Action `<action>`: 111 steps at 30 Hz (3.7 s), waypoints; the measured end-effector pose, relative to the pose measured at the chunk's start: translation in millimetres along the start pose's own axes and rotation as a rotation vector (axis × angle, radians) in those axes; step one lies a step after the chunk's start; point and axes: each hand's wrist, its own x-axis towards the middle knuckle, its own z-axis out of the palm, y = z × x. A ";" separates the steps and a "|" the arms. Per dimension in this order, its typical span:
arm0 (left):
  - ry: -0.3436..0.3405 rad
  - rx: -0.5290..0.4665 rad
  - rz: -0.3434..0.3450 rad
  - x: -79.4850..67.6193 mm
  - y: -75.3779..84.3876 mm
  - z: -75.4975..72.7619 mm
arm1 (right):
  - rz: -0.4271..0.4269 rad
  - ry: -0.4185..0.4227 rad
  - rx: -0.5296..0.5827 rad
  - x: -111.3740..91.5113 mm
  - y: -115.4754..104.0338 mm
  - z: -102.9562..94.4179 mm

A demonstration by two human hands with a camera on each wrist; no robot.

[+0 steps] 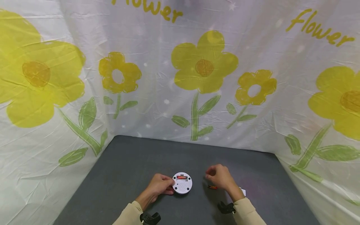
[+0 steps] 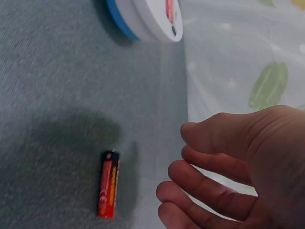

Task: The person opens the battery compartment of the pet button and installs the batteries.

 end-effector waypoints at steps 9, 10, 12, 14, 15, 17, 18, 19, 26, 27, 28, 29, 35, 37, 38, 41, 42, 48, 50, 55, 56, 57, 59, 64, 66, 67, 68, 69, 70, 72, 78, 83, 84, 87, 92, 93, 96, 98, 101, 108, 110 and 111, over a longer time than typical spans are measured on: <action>0.008 0.000 -0.008 0.4 -2.1 -0.1 | -0.009 -0.008 -0.047 -6.7 10.4 1.3; 0.009 -0.001 -0.008 0.3 -2.0 -0.1 | -0.023 -0.008 -0.053 -7.4 11.8 1.7; 0.009 -0.001 -0.007 0.3 -2.0 0.0 | -0.050 -0.010 -0.064 -8.2 14.3 2.6; 0.007 -0.004 -0.004 0.5 -2.1 0.1 | -0.090 -0.006 -0.076 -7.9 19.3 5.1; 0.008 -0.003 -0.003 0.7 -2.2 0.2 | -0.115 -0.005 -0.079 -7.4 23.0 6.7; 0.008 -0.003 -0.001 1.2 -2.6 0.3 | -0.178 0.007 -0.094 -3.6 38.3 14.0; 0.007 -0.003 0.001 1.5 -2.8 0.4 | -0.198 0.008 -0.098 -1.4 45.4 17.6; 0.007 -0.001 0.001 1.6 -2.8 0.4 | -0.215 0.010 -0.100 0.9 52.4 21.5; -0.001 0.001 0.005 2.0 -3.0 0.5 | -0.209 0.023 -0.160 22.9 107.2 61.6; -0.002 0.000 0.005 1.8 -2.8 0.5 | -0.181 0.018 -0.173 23.2 106.7 63.1; -0.003 -0.001 0.005 1.6 -2.4 0.5 | -0.171 0.025 -0.190 25.2 110.6 67.0; -0.004 -0.003 0.007 1.3 -2.0 0.6 | -0.161 0.033 -0.208 26.8 114.1 70.4; -0.011 -0.020 0.018 -1.4 0.5 1.3 | -0.164 0.085 -0.267 27.4 116.8 77.8; -0.013 -0.025 0.020 -2.2 0.8 1.4 | -0.173 0.092 -0.269 26.4 115.9 78.0; -0.014 -0.027 0.021 -2.7 0.8 1.4 | -0.176 0.094 -0.270 25.7 115.4 77.8; -0.016 -0.030 0.018 -3.5 0.0 1.2 | -0.156 0.084 -0.277 24.1 114.3 77.3; -0.016 -0.030 0.017 -3.6 -0.4 1.1 | -0.146 0.080 -0.281 24.0 114.3 77.3; -0.006 -0.017 0.008 -3.1 -1.0 1.0 | -0.153 0.071 -0.257 21.0 115.1 76.2; -0.003 -0.014 0.009 -3.0 -0.2 1.0 | -0.191 0.056 -0.245 19.4 114.6 72.8; -0.010 -0.024 0.015 -3.5 1.0 1.1 | -0.305 0.050 -0.212 14.2 103.1 63.1; -0.011 -0.026 0.016 -3.6 1.1 1.0 | -0.319 0.053 -0.194 12.0 96.3 59.8; -0.013 -0.029 0.016 -3.7 1.3 0.9 | -0.350 0.055 -0.167 8.4 87.5 53.8; -0.012 -0.026 0.013 -4.1 1.8 0.6 | -0.414 0.065 -0.140 2.0 68.4 41.8; -0.010 -0.015 0.008 -4.4 2.7 0.2 | -0.437 0.069 -0.144 -6.7 26.2 21.4; -0.011 -0.015 0.007 -4.4 2.8 0.2 | -0.411 0.060 -0.149 -8.3 13.1 16.2; -0.011 -0.016 0.006 -4.4 2.8 0.2 | -0.408 0.058 -0.154 -8.0 8.8 14.7; -0.011 -0.017 0.006 -4.4 2.7 0.3 | -0.407 0.054 -0.155 -7.6 4.7 13.4; -0.012 -0.019 0.007 -4.3 2.5 0.4 | -0.412 0.048 -0.156 -6.7 1.3 12.6; -0.012 -0.020 0.007 -4.3 2.3 0.4 | -0.417 0.045 -0.156 -5.8 -2.1 11.8; -0.015 -0.026 0.009 -4.1 1.6 0.5 | -0.424 0.035 -0.152 -3.9 -8.0 11.1; -0.019 -0.039 0.013 -3.7 0.4 0.6 | -0.435 0.001 -0.123 2.0 -25.5 10.9; -0.018 -0.036 0.010 -3.0 0.1 0.8 | -0.466 -0.016 -0.110 6.6 -37.9 12.6; -0.017 -0.034 0.010 -2.9 0.1 0.9 | -0.472 -0.020 -0.107 7.2 -40.4 12.9; -0.015 -0.030 0.011 -2.4 -0.3 1.0 | -0.472 -0.041 -0.092 9.3 -47.7 14.7; -0.017 -0.015 0.018 -2.1 -0.9 1.2 | -0.478 -0.067 -0.084 14.3 -57.8 20.5; -0.018 -0.013 0.019 -2.1 -0.9 1.2 | -0.482 -0.072 -0.084 15.4 -59.6 21.6; -0.017 -0.014 0.023 -2.2 -1.0 1.1 | -0.486 -0.095 -0.074 17.5 -65.4 24.4; -0.018 -0.014 0.025 -2.3 -1.0 0.9 | -0.484 -0.111 -0.064 18.5 -68.9 26.2; -0.019 -0.009 0.026 -2.5 -0.9 0.9 | -0.487 -0.132 -0.051 20.0 -73.0 29.9; -0.016 -0.009 0.023 -3.1 -0.9 1.6 | -0.515 -0.139 -0.060 22.8 -78.1 40.3; -0.014 -0.007 0.020 -3.2 -0.7 1.7 | -0.526 -0.133 -0.068 22.9 -78.9 42.1; -0.014 -0.006 0.018 -3.3 -0.4 1.6 | -0.531 -0.131 -0.073 22.9 -79.1 42.9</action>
